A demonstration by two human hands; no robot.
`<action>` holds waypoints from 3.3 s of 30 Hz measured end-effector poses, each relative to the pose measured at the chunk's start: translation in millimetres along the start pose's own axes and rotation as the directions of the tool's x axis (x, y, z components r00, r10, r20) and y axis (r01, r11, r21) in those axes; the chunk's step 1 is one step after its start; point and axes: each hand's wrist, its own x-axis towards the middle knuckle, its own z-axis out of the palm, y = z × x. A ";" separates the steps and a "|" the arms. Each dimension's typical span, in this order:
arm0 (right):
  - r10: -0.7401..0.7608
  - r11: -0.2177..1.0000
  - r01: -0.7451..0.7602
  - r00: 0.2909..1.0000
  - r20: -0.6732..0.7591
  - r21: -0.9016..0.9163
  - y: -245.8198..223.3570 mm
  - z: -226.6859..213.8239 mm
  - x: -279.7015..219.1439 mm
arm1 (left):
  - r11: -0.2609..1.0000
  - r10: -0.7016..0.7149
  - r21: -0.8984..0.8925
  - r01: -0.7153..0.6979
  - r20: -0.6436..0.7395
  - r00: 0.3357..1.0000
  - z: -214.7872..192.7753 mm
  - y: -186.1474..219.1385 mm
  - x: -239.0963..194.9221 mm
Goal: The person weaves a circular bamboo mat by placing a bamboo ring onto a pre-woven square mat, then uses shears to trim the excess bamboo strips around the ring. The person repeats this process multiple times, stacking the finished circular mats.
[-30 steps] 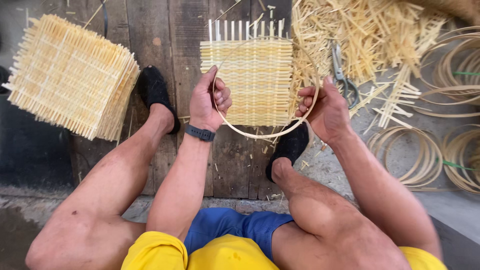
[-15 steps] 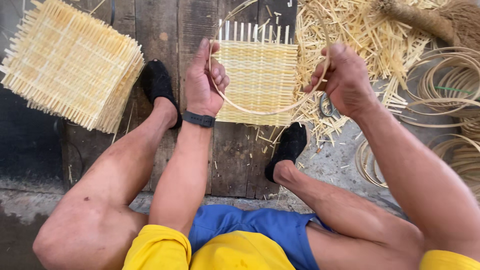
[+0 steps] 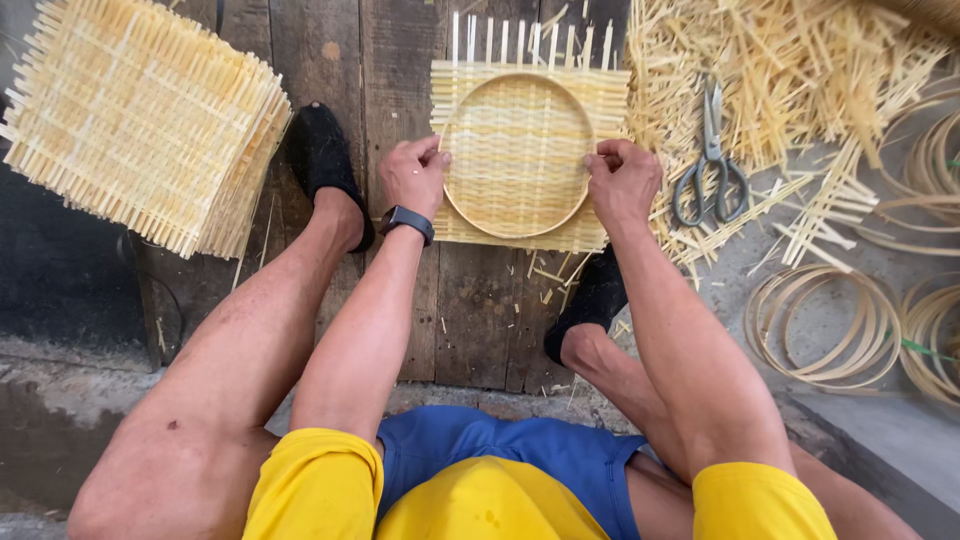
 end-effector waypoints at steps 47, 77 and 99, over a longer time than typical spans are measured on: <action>0.048 0.990 -0.071 0.983 0.179 0.125 28.3 -13.9 22.6 | 0.966 -0.252 -0.031 0.256 0.114 0.961 -1.9 12.3 19.0; -0.514 0.680 0.680 0.708 0.484 -0.274 -61.5 18.0 1.2 | 0.837 0.497 0.005 -0.547 0.413 0.763 65.5 67.1 88.6; 0.121 0.964 -0.025 0.928 0.354 -0.265 -23.4 -92.0 86.7 | 0.915 0.401 -0.273 -0.296 0.549 0.734 30.6 108.9 75.2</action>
